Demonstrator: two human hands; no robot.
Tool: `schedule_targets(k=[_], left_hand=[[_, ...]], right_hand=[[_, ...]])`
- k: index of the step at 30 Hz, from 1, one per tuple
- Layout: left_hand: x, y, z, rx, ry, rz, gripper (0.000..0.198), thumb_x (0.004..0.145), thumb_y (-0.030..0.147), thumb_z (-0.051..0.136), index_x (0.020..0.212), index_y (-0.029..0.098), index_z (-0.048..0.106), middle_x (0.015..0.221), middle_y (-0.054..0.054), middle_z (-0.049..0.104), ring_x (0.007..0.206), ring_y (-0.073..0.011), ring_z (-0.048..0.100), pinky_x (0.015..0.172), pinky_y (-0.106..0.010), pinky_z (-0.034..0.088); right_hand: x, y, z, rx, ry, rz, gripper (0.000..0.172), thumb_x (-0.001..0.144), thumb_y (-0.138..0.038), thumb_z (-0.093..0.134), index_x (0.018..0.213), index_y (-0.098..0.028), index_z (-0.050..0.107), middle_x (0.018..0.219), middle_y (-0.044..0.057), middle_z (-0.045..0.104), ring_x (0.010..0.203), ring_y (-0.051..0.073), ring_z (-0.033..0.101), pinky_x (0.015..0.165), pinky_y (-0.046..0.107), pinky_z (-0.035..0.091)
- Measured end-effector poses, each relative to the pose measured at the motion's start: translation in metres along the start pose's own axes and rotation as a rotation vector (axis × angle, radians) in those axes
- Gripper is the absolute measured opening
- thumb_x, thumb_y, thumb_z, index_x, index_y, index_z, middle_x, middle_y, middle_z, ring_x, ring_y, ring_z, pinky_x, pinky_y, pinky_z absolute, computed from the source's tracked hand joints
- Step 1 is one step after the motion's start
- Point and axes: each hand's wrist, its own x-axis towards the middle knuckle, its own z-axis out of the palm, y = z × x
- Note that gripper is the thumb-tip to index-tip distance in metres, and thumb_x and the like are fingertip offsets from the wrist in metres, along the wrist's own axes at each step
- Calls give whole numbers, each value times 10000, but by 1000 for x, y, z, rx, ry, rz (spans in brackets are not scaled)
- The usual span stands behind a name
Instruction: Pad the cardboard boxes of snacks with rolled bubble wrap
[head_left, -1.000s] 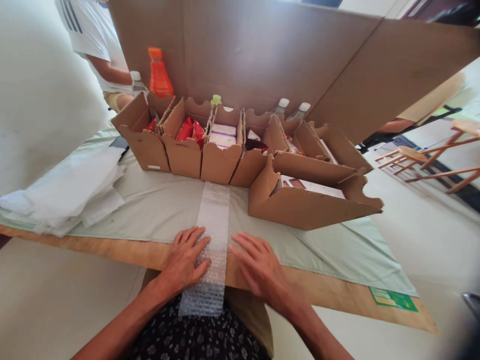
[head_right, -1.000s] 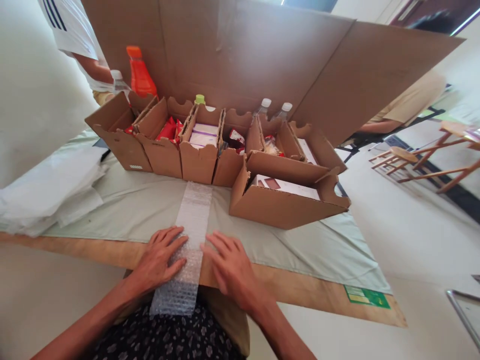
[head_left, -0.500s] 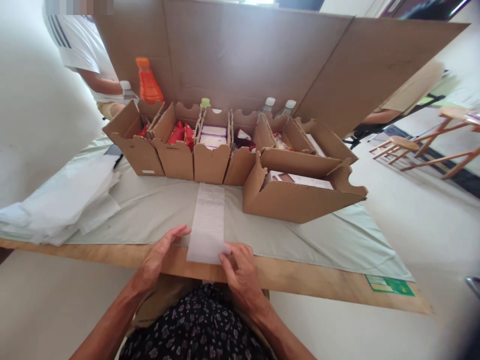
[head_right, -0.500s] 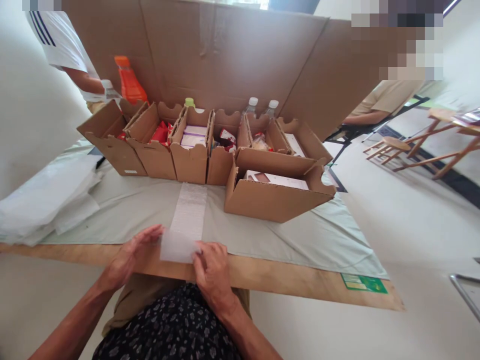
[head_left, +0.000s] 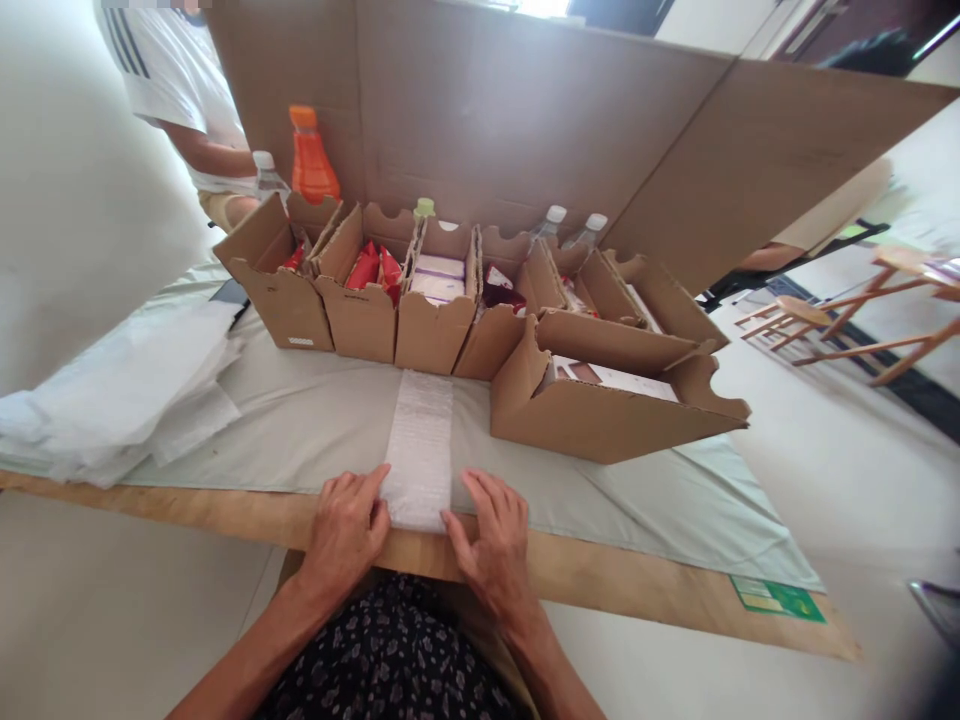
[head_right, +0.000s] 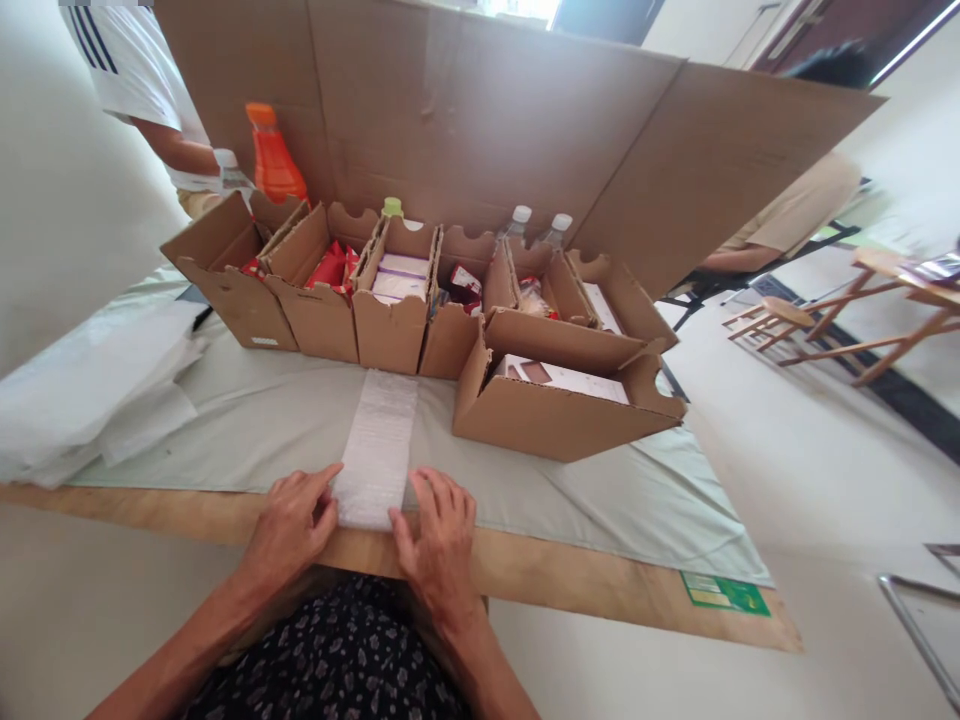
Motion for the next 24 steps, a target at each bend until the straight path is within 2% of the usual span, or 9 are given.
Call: schedule_targets(k=[3, 5, 7, 9, 12, 15, 18, 20, 24], left_hand=[[-1, 1, -3, 60, -30, 28, 364, 894, 99, 538, 1229, 151, 669, 844, -66, 718, 825, -280, 634, 763, -420, 474], [-3, 1, -7, 42, -9, 58, 345, 909, 145, 573, 1243, 154, 661, 955, -97, 723, 900, -290, 639, 805, -432, 493], [-6, 1, -13, -32, 10, 131, 359, 911, 195, 611, 1266, 164, 650, 1170, -140, 699, 1057, -304, 633, 902, -449, 506], [-10, 2, -20, -122, -12, 230, 354, 907, 195, 624, 1260, 184, 653, 1304, -140, 663, 1197, -310, 598, 1008, -462, 486], [-16, 4, -27, -234, -61, 279, 270, 938, 141, 571, 1172, 208, 686, 1132, -81, 741, 1097, -257, 652, 978, -418, 505], [-17, 6, -23, -308, -86, 135, 228, 960, 158, 550, 1112, 198, 715, 941, -51, 766, 887, -214, 695, 822, -352, 547], [-11, 5, -12, -296, -85, -15, 229, 939, 218, 577, 1091, 181, 744, 896, -59, 774, 817, -221, 712, 768, -355, 566], [-5, 3, -5, -254, -83, -50, 253, 925, 239, 585, 1103, 171, 752, 851, -58, 772, 759, -227, 711, 749, -370, 571], [4, 0, 0, -134, -96, -45, 257, 933, 245, 570, 1098, 165, 750, 777, -48, 734, 694, -238, 687, 716, -395, 570]], right_hand=[[-7, -4, -9, 102, -176, -116, 373, 960, -199, 567, 1333, -181, 577, 1392, 143, 622, 1265, 297, 547, 1015, 464, 426], [-9, -6, -9, 117, -255, -159, 343, 945, -169, 576, 1285, -198, 617, 1442, 133, 604, 1330, 310, 520, 1040, 488, 412], [-8, -8, -6, 125, -249, -166, 281, 958, -129, 565, 1210, -214, 654, 1398, 111, 647, 1333, 308, 530, 1037, 493, 409], [-6, -9, -3, 178, -214, -149, 252, 974, -91, 544, 1158, -213, 666, 1243, 82, 728, 1226, 279, 603, 995, 468, 431], [-3, -9, -2, 320, -215, -83, 220, 995, -90, 537, 1137, -200, 665, 1016, 41, 770, 957, 218, 671, 885, 410, 472], [-2, -9, -2, 405, -213, 11, 185, 1009, -127, 560, 1132, -209, 671, 963, 21, 770, 855, 187, 675, 826, 366, 502], [-2, -8, -5, 338, -87, 51, 209, 1016, -177, 565, 1204, -204, 652, 1054, 65, 758, 948, 214, 680, 846, 376, 523], [-3, -8, -8, 254, -14, 20, 234, 1014, -181, 550, 1228, -208, 640, 1148, 101, 729, 1033, 240, 661, 883, 406, 516], [-2, -10, -11, 163, -149, -133, 251, 977, -128, 547, 1187, -215, 655, 1238, 100, 711, 1178, 286, 617, 950, 470, 474]])
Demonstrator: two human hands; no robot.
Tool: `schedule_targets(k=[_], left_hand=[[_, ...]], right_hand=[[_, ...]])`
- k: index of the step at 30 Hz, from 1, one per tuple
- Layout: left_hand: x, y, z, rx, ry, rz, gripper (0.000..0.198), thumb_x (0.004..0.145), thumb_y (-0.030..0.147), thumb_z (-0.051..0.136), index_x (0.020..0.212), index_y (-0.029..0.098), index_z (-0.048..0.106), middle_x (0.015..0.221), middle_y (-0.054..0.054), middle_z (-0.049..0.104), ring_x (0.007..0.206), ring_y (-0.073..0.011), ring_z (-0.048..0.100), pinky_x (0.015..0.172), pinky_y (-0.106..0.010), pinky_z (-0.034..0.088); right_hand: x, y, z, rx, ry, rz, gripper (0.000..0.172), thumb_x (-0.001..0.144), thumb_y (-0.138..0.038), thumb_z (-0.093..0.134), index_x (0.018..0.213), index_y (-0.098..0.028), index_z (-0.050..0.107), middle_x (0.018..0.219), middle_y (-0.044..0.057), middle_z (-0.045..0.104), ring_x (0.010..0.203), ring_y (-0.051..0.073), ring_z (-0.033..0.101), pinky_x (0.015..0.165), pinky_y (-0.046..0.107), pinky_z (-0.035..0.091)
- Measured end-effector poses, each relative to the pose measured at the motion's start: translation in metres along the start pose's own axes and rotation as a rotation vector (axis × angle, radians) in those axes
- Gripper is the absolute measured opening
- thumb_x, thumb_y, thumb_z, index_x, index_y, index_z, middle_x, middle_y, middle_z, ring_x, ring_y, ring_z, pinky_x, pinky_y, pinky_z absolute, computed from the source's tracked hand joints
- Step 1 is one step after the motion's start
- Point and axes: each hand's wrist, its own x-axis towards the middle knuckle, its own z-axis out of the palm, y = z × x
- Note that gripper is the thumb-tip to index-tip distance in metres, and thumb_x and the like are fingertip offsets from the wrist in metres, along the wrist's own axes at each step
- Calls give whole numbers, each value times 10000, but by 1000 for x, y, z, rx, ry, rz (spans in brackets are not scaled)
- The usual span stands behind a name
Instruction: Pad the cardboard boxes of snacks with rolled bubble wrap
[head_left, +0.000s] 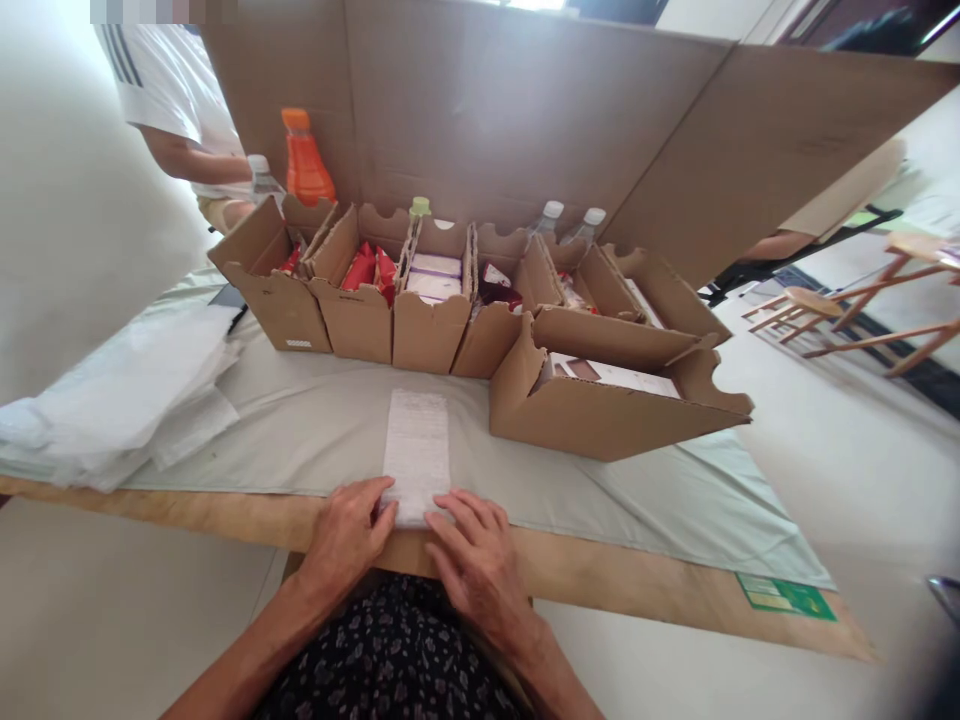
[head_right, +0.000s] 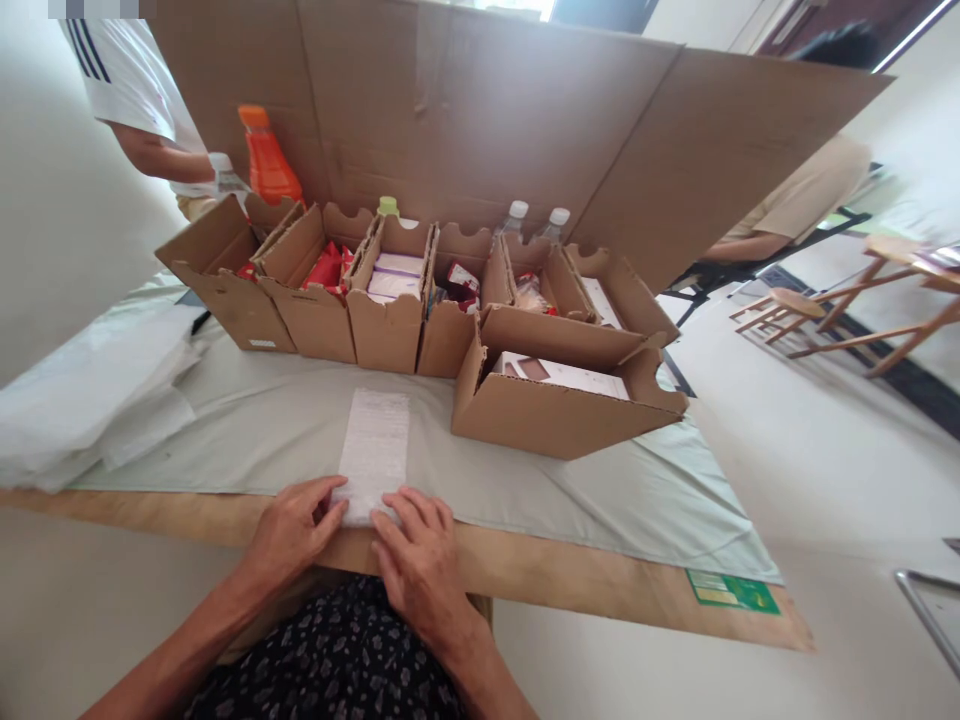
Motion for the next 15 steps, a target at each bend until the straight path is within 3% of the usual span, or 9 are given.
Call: schedule_targets(k=[3, 6, 9, 13, 15], left_hand=[[-6, 2, -6, 21, 68, 53, 265, 960, 287, 560, 1135, 170, 722, 984, -103, 738, 886, -266, 707, 810, -422, 580], [-17, 3, -14, -56, 84, 156, 289, 966, 297, 582, 1221, 201, 679, 1191, -124, 707, 1089, -270, 674, 942, -432, 555], [-17, 0, -15, -90, 28, 161, 261, 993, 246, 542, 1217, 214, 672, 1100, -91, 734, 1012, -242, 680, 893, -402, 551], [10, -10, -2, 6, 53, 118, 225, 994, 250, 539, 1144, 185, 694, 940, -76, 745, 874, -246, 677, 802, -397, 543], [21, -14, 4, 67, 79, 110, 223, 981, 247, 553, 1135, 177, 698, 957, -86, 743, 895, -264, 676, 812, -413, 544]], right_hand=[[6, 2, 2, 21, -60, -30, 261, 970, -93, 557, 1180, -206, 663, 1172, 80, 744, 1182, 279, 623, 975, 469, 463], [12, 7, 2, 132, -93, 34, 261, 959, -86, 590, 1168, -212, 683, 1067, 59, 764, 1072, 237, 658, 958, 425, 485], [13, 10, 3, 183, -107, 121, 266, 965, -125, 598, 1197, -217, 691, 1052, 59, 763, 983, 221, 669, 895, 390, 521], [13, 12, 10, 30, 27, 140, 304, 988, -176, 551, 1262, -236, 668, 1289, 111, 687, 1165, 271, 615, 961, 455, 508], [14, 12, 13, -24, -4, 87, 319, 962, -161, 572, 1257, -235, 667, 1351, 119, 655, 1228, 295, 581, 987, 491, 489]])
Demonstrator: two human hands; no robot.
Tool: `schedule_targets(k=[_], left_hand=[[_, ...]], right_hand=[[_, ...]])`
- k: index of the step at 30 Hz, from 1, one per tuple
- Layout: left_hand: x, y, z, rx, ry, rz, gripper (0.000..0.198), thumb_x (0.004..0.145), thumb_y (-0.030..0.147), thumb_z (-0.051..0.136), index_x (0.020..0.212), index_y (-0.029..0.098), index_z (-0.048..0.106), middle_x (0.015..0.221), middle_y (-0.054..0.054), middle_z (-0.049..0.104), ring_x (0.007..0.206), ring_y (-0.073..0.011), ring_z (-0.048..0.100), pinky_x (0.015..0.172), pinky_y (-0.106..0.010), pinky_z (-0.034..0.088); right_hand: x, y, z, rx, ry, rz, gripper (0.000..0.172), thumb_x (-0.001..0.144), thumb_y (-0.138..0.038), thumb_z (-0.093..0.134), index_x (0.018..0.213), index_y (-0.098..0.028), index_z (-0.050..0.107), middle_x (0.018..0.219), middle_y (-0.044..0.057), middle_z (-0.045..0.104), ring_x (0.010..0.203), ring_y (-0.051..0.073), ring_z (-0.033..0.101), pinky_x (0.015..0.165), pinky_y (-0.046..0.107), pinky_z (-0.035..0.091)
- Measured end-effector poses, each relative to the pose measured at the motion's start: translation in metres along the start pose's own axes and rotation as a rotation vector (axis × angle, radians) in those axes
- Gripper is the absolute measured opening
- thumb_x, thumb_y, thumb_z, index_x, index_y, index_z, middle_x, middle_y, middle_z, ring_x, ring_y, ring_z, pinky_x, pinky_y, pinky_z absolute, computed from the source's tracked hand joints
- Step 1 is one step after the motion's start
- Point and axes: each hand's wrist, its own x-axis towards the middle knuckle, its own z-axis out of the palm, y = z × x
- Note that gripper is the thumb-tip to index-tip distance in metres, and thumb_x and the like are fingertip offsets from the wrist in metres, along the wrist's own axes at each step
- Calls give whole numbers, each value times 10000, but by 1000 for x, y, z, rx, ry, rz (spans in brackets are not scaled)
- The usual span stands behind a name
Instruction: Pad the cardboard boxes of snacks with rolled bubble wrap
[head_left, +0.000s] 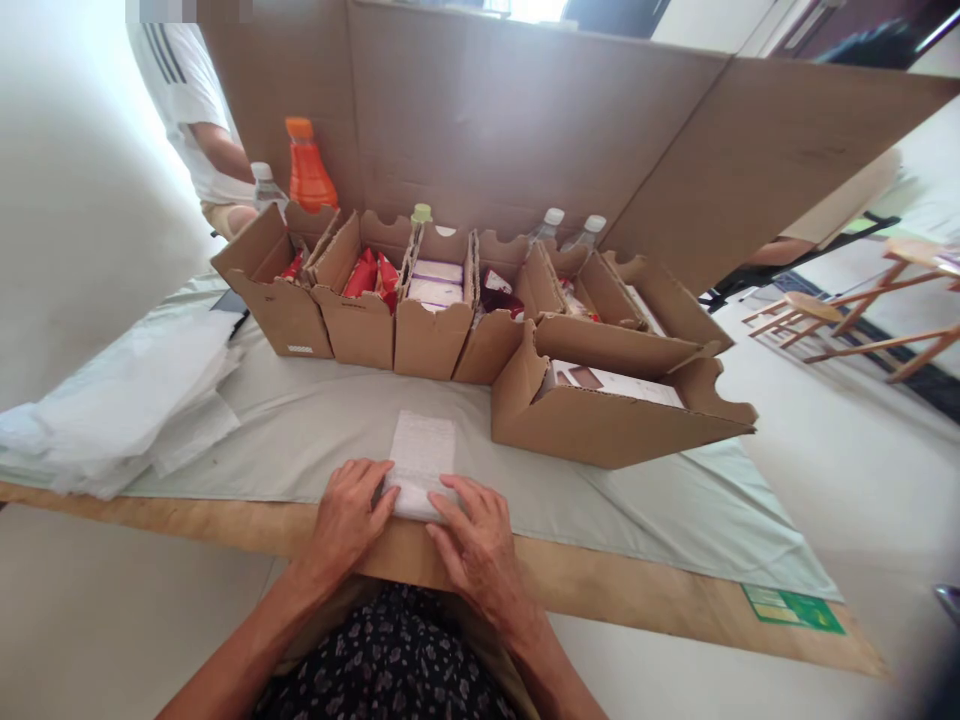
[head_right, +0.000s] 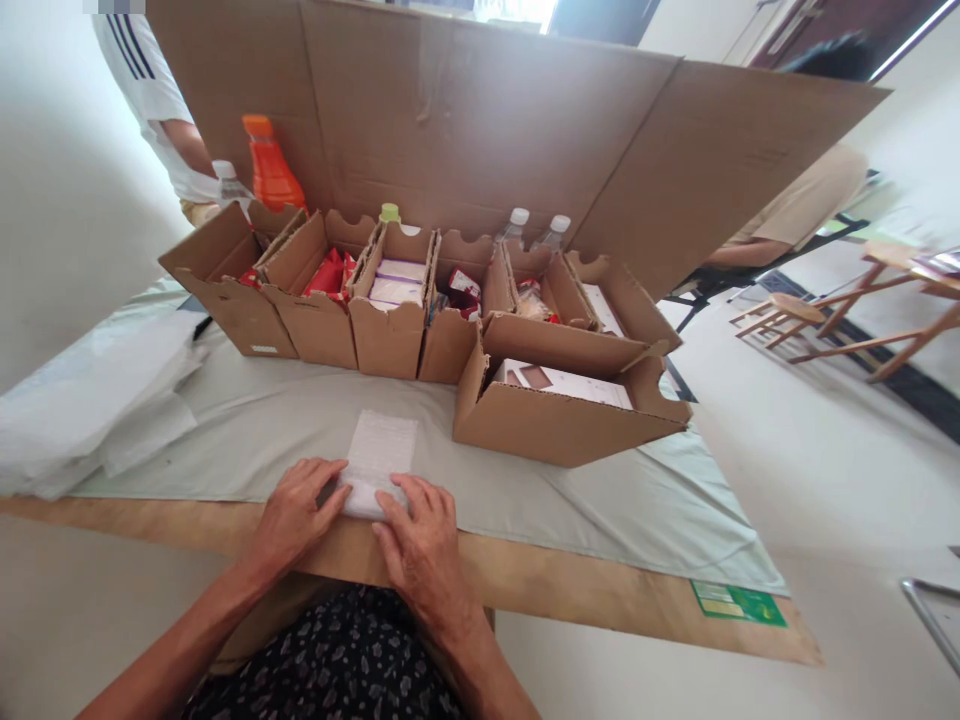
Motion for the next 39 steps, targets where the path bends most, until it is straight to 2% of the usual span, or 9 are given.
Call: schedule_targets(k=[9, 13, 18, 22, 25, 29, 31, 36, 39], left_hand=[[-28, 15, -19, -163, 9, 104, 282, 1006, 214, 537, 1271, 204, 633, 1122, -84, 710, 1056, -234, 636, 935, -381, 520], [-10, 9, -8, -72, -26, 49, 242, 991, 245, 555, 1191, 182, 676, 1021, -85, 725, 949, -256, 645, 864, -415, 536], [3, 3, -2, -72, 37, -117, 295, 978, 339, 559, 1183, 172, 692, 1075, -124, 716, 1005, -296, 649, 925, -500, 538], [-22, 12, -13, -488, 99, -450, 452, 958, 468, 595, 1306, 181, 621, 1182, -132, 717, 1073, -265, 686, 944, -445, 570], [-31, 28, -20, -928, -24, -633, 551, 903, 493, 650, 1335, 154, 599, 1287, -161, 709, 1160, -271, 698, 999, -420, 573], [-21, 48, -22, -1224, -150, -666, 533, 848, 459, 678, 1267, 131, 650, 1261, -163, 731, 1171, -291, 695, 1025, -419, 564], [-16, 53, -23, -1186, -170, -662, 538, 849, 439, 662, 1294, 137, 642, 1201, -147, 755, 1119, -287, 715, 964, -399, 589], [-18, 59, -28, -858, -376, -407, 419, 805, 279, 640, 1212, 213, 715, 1147, -84, 780, 1016, -264, 738, 912, -359, 603], [-22, 63, -22, -817, -507, -282, 359, 817, 321, 634, 1153, 246, 737, 1101, -57, 792, 956, -254, 748, 879, -344, 615]], right_hand=[[8, -2, -14, 204, -198, 42, 291, 948, -121, 647, 1223, -214, 667, 1053, 51, 748, 1003, 232, 639, 925, 409, 504], [6, -3, -10, 72, -104, 50, 340, 938, -137, 645, 1275, -184, 643, 1216, 111, 708, 1090, 275, 620, 939, 451, 496], [9, 1, 1, -14, -140, -43, 359, 899, -157, 684, 1252, -213, 652, 1300, 125, 682, 1166, 308, 605, 967, 485, 481], [17, 5, 4, 103, -10, 89, 277, 951, -143, 600, 1201, -220, 691, 1096, 87, 761, 994, 252, 671, 887, 421, 516], [17, -4, 1, 296, -22, 243, 264, 967, -204, 591, 1198, -235, 715, 1062, 70, 763, 961, 232, 682, 863, 372, 538], [4, -18, -6, 511, -133, 310, 211, 964, -256, 607, 1136, -246, 730, 1070, 46, 747, 978, 211, 689, 880, 330, 551], [-5, -18, -13, 513, -94, 324, 253, 950, -297, 637, 1186, -240, 709, 1199, 75, 712, 1105, 233, 671, 973, 360, 538], [-12, -8, -46, 659, -195, 374, 771, 833, -443, 803, 1503, -246, 479, 1398, 105, 621, 1195, 237, 646, 1052, 363, 521], [-8, -10, -62, 720, -294, 366, 525, 840, -341, 786, 1329, -258, 615, 1256, 46, 697, 1130, 216, 663, 1002, 321, 516]])
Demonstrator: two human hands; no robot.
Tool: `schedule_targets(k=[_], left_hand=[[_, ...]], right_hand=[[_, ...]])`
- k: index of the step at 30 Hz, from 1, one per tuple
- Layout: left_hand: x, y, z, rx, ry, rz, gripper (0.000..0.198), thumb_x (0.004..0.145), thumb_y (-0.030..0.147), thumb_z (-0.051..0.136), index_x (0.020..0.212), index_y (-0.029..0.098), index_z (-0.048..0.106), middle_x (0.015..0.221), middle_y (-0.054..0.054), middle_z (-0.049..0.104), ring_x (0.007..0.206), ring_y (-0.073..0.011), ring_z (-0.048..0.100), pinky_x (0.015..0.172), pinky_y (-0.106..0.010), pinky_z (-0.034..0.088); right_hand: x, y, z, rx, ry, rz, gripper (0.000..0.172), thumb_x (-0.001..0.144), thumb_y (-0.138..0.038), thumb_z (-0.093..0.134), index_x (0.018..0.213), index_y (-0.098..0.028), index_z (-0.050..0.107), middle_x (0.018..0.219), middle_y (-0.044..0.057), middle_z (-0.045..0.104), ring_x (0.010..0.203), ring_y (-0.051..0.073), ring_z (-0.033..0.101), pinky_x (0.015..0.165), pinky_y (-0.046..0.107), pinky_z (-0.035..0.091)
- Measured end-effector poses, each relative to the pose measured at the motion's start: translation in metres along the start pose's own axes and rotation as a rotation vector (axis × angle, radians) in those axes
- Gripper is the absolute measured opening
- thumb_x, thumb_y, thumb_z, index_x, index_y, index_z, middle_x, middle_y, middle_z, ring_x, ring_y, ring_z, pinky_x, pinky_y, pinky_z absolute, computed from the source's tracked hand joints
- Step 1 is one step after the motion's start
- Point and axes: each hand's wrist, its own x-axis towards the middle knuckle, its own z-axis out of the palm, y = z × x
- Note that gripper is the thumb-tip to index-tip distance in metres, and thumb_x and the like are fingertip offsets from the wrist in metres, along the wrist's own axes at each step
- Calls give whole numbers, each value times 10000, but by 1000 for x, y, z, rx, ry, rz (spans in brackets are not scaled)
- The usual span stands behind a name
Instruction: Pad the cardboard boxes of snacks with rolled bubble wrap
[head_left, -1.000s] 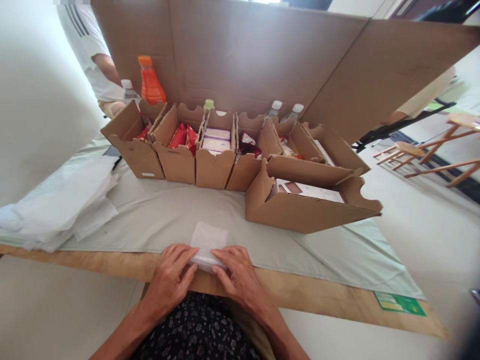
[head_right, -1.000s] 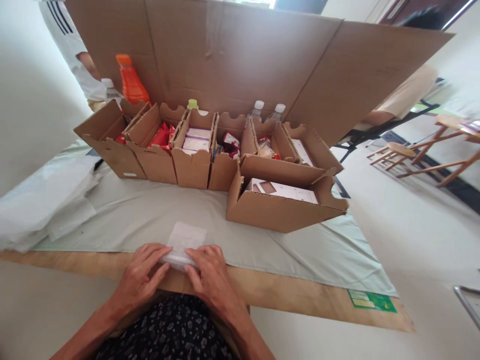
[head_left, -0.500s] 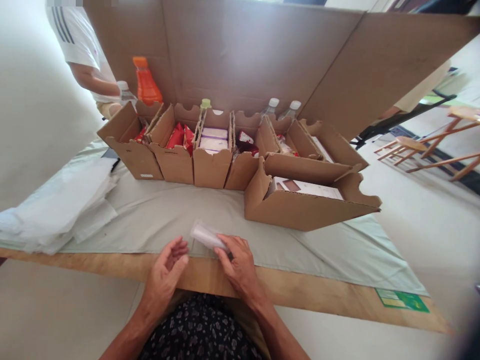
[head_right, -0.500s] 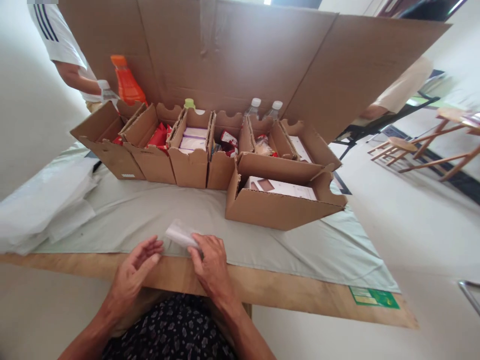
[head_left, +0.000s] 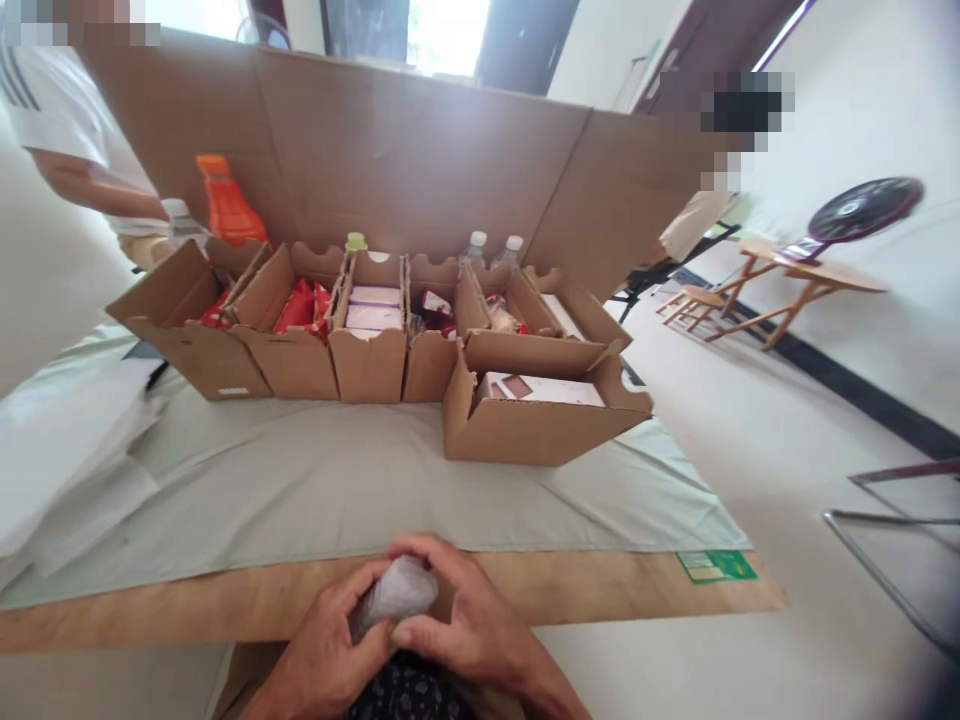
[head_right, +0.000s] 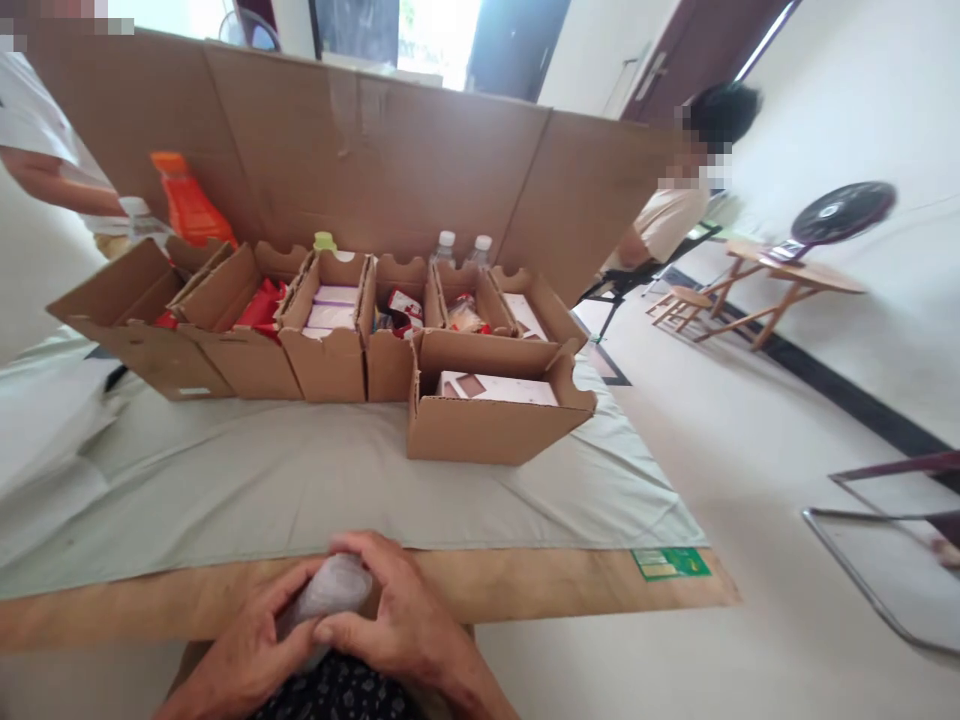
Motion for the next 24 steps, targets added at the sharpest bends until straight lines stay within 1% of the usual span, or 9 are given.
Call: schedule_targets(k=[2, 3, 7, 10, 12, 15, 17, 20, 24], left_hand=[[1, -4, 7, -27, -33, -38, 326, 826, 368, 640, 1112, 244, 735, 1057, -53, 793, 948, -254, 747, 856, -336, 617], [2, -6, 10, -61, -31, -67, 312, 829, 390, 647, 1088, 238, 730, 1043, -55, 790, 955, -254, 745, 858, -337, 614], [3, -16, 15, -241, -14, -108, 424, 845, 565, 673, 1093, 222, 697, 1041, -74, 777, 963, -254, 738, 839, -342, 606], [6, -30, 5, -161, 106, -82, 431, 908, 625, 603, 1086, 246, 706, 985, -56, 781, 909, -240, 745, 791, -322, 612], [13, -46, -5, 28, 264, 19, 338, 947, 557, 590, 1068, 267, 715, 972, -44, 784, 908, -236, 753, 813, -322, 621], [25, -72, -17, 381, 436, 376, 213, 935, 381, 646, 1121, 293, 704, 1060, -44, 781, 969, -245, 752, 852, -353, 634], [30, -85, -19, 585, 497, 580, 257, 904, 289, 670, 1160, 292, 691, 1153, -64, 761, 1065, -275, 727, 886, -406, 630], [30, -91, -16, 736, 548, 648, 306, 888, 211, 662, 1188, 266, 674, 1255, -106, 716, 1227, -327, 647, 950, -483, 595], [28, -89, -14, 777, 561, 658, 278, 897, 171, 637, 1163, 244, 671, 1262, -115, 698, 1278, -324, 604, 967, -470, 573]], right_hand=[[-1, -5, -2, -52, -8, 28, 254, 857, -229, 720, 1108, -242, 685, 1063, 8, 731, 989, 191, 678, 895, 286, 515], [-1, -6, -3, -90, -5, 53, 182, 851, -187, 698, 1026, -234, 686, 975, -7, 726, 913, 178, 672, 837, 270, 505], [-4, -12, -22, -200, 35, 99, 99, 822, -180, 707, 893, -219, 651, 812, -35, 674, 746, 146, 612, 699, 240, 460], [-4, -30, -63, -173, 155, 53, 82, 858, -277, 705, 900, -222, 659, 796, -21, 653, 746, 152, 606, 699, 246, 485], [-3, -47, -99, -68, 265, 33, 165, 877, -374, 713, 933, -224, 674, 805, 0, 660, 741, 164, 614, 684, 261, 510], [6, -69, -150, 138, 469, 4, 328, 814, -514, 785, 936, -225, 690, 795, 19, 682, 688, 167, 617, 623, 273, 523], [19, -77, -179, 226, 597, -21, 384, 731, -530, 853, 914, -226, 707, 794, 18, 690, 678, 157, 620, 618, 269, 530], [50, -76, -211, 288, 660, -13, 413, 645, -504, 898, 888, -221, 721, 822, 21, 692, 698, 148, 625, 594, 251, 531], [93, -62, -232, 177, 575, 113, 446, 587, -514, 876, 848, -195, 705, 837, 27, 683, 686, 134, 597, 515, 214, 475]])
